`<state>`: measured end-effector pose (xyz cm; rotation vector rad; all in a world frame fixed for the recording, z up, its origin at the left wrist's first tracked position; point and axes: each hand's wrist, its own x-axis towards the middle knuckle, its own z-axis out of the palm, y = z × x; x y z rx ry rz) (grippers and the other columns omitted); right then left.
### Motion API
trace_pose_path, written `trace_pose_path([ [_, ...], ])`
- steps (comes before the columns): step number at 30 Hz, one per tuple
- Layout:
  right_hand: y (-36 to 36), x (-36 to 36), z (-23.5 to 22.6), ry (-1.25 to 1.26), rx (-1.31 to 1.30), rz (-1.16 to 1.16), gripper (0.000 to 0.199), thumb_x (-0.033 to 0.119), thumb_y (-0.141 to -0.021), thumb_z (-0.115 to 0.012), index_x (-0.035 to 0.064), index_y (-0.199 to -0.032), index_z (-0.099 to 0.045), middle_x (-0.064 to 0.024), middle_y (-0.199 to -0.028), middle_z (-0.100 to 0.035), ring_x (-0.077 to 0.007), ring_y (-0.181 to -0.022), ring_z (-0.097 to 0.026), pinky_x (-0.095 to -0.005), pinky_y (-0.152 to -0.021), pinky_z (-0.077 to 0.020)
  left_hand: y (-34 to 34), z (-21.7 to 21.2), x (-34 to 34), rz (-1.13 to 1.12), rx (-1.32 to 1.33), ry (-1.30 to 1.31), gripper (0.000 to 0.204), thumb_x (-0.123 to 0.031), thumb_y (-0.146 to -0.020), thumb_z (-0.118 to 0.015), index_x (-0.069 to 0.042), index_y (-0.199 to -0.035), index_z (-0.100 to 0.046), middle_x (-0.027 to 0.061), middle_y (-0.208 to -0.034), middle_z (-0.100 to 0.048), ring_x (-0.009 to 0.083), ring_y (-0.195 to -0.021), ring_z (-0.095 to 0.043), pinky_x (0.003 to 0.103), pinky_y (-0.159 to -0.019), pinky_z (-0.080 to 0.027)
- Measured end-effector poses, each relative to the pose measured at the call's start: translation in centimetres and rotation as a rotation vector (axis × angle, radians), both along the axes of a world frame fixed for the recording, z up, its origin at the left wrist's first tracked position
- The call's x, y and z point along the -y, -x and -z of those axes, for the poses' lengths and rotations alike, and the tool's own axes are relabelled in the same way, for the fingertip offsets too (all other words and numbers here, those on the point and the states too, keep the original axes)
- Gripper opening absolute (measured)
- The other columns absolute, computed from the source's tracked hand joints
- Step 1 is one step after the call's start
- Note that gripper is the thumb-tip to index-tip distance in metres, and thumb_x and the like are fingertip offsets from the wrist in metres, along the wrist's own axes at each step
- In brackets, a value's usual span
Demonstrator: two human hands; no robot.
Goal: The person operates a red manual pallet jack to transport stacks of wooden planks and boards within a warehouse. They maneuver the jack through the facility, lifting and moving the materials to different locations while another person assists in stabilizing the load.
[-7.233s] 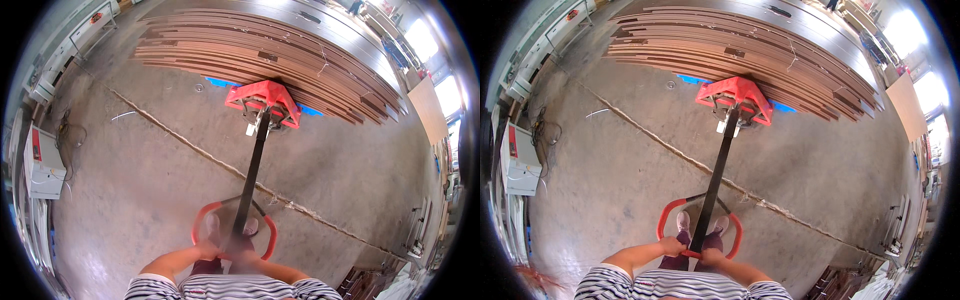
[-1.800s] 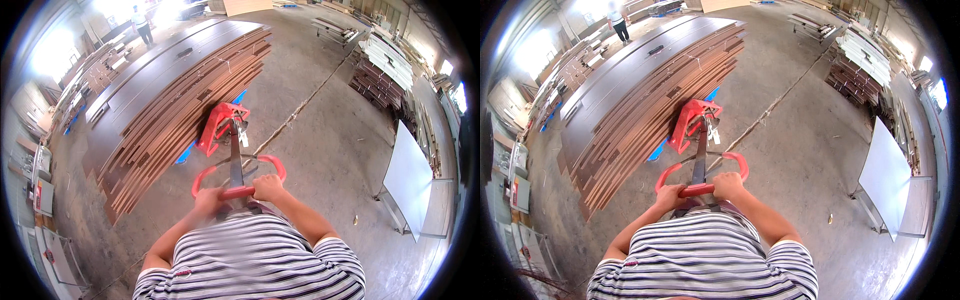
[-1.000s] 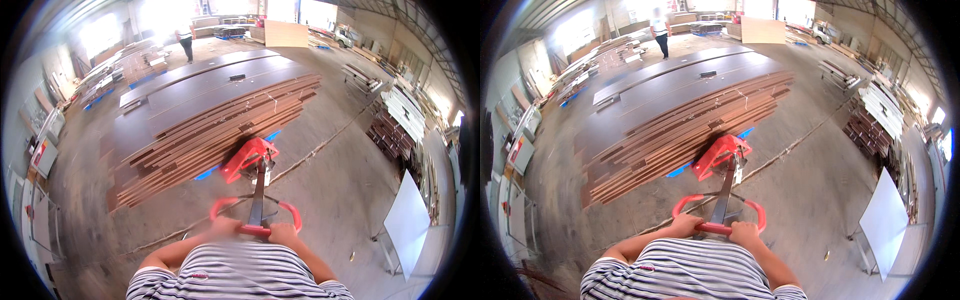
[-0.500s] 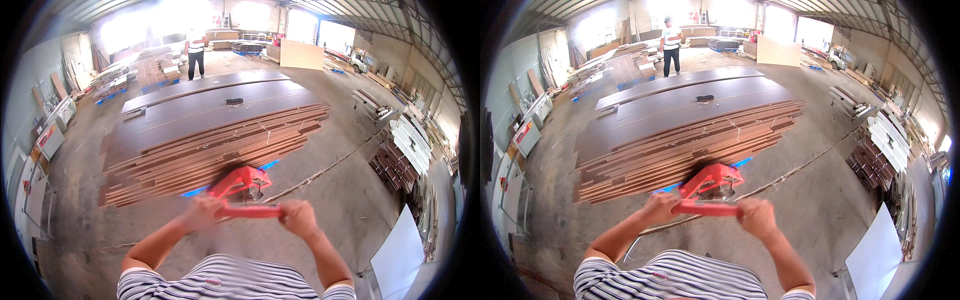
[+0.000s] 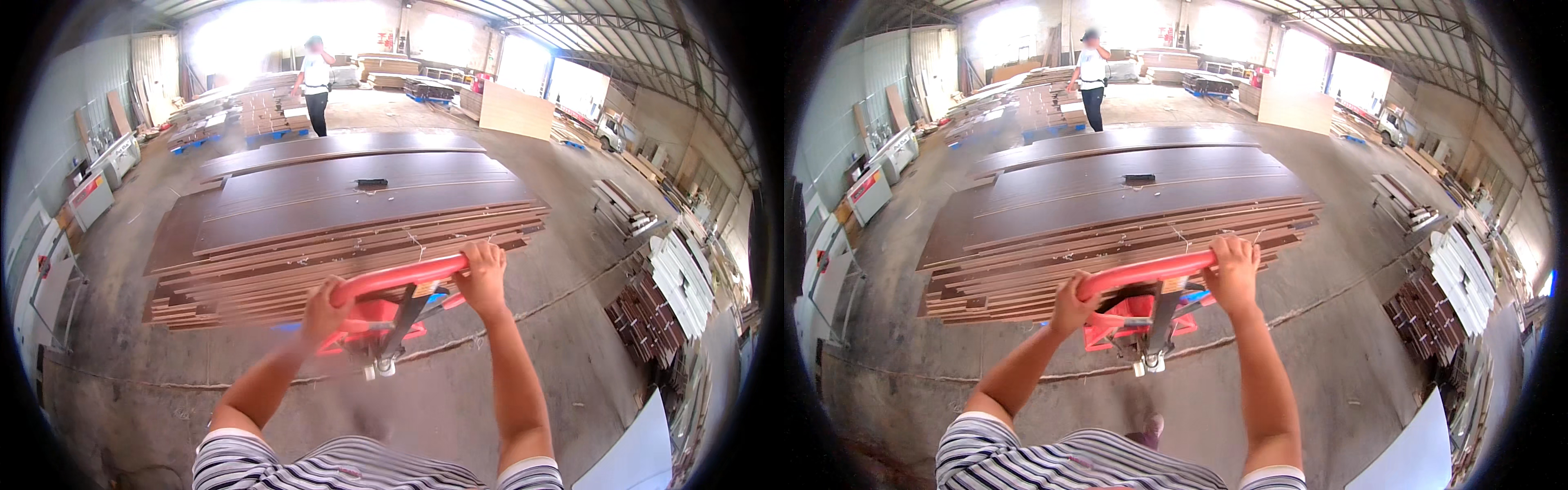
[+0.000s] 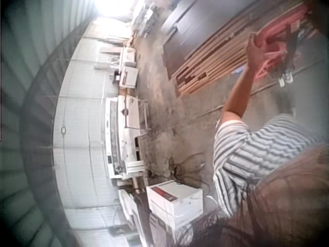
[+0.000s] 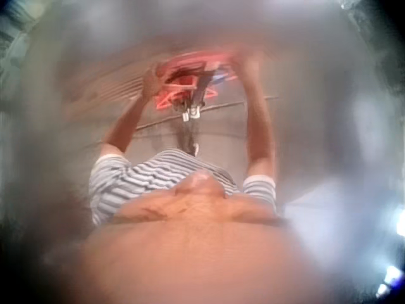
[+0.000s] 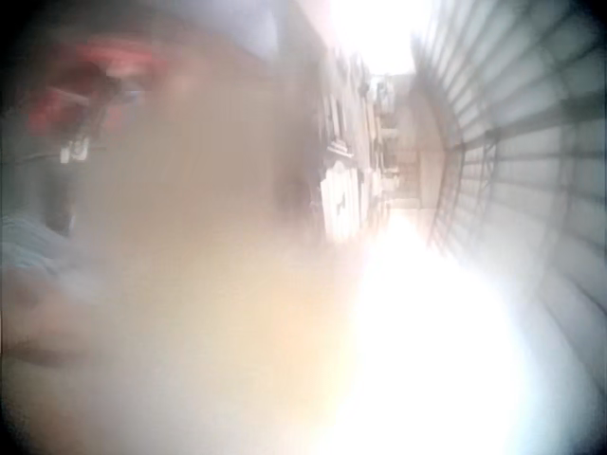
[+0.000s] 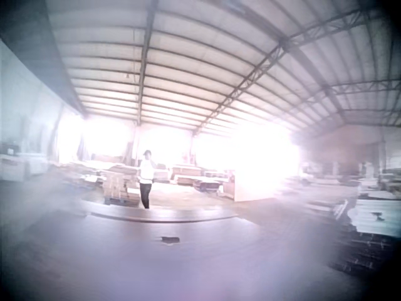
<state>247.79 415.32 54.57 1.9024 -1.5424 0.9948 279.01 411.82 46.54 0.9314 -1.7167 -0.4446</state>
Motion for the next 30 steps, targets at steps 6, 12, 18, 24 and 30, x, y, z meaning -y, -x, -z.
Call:
trace_pose_path([
  [6, 3.9, 7.8, -3.1, -0.003, 0.032, -0.235, 0.04, 0.0, -0.073, -0.068, 0.0101, -0.11, -0.056, -0.0103, -0.104, -0.058, -0.0333, -0.101, -0.055, -0.0459, -0.09, -0.0428, 2.8, -2.4, 6.1, -0.238, -0.156, 0.049, 0.023, -0.008, -0.078, -0.072, -0.005, -0.099, -0.063, 0.011, -0.083, -0.066, 0.0226, -0.075, -0.064, 0.033, -0.072, -0.051],
  [12, 6.3, 13.9, 0.2, -0.253, 0.667, -0.334, 0.036, -0.004, -0.077, -0.066, 0.0052, -0.11, -0.055, -0.0155, -0.097, -0.063, -0.0327, -0.083, -0.064, -0.0342, -0.074, -0.0508, 2.3, -1.7, 8.5, -0.461, -0.273, 0.068, 0.021, -0.002, -0.076, -0.07, -0.004, -0.095, -0.062, 0.0088, -0.081, -0.063, 0.0185, -0.075, -0.06, 0.031, -0.07, -0.049],
  [18, 5.4, 15.7, 3.2, 0.096, 0.817, -0.417, 0.022, -0.001, -0.075, -0.07, 0.0042, -0.088, -0.053, -0.0029, -0.068, -0.055, -0.0096, -0.062, -0.05, -0.0229, -0.062, -0.0453, 1.8, -2.4, 5.6, -0.477, -0.438, -0.093, 0.015, 0.003, -0.078, -0.069, -0.005, -0.086, -0.06, -0.0019, -0.076, -0.057, 0.0049, -0.07, -0.053, 0.023, -0.062, -0.044],
  [24, 6.2, 15.6, 3.4, -0.073, 0.722, -0.529, 0.016, 0.0, -0.076, -0.065, 0.0054, -0.084, -0.052, -0.003, -0.066, -0.054, -0.0098, -0.059, -0.048, -0.0234, -0.057, -0.0431, 2.3, -3.7, 5.1, -0.628, -0.488, -0.022, 0.014, 0.008, -0.08, -0.058, -0.005, -0.088, -0.058, -0.0024, -0.069, -0.055, 0.0058, -0.06, -0.049, 0.022, -0.053, -0.04],
  [30, 6.7, 16.4, 3.9, -0.097, 0.679, -0.557, 0.024, 0.01, -0.074, -0.071, 0.0075, -0.091, -0.054, -0.0155, -0.07, -0.057, -0.0392, -0.062, -0.059, -0.0389, -0.057, -0.0489, 0.6, -1.0, 7.5, -0.663, -0.533, -0.022, 0.015, 0.004, -0.08, -0.061, -0.004, -0.093, -0.061, -0.0018, -0.069, -0.057, 0.0062, -0.059, -0.051, 0.024, -0.051, -0.041],
])
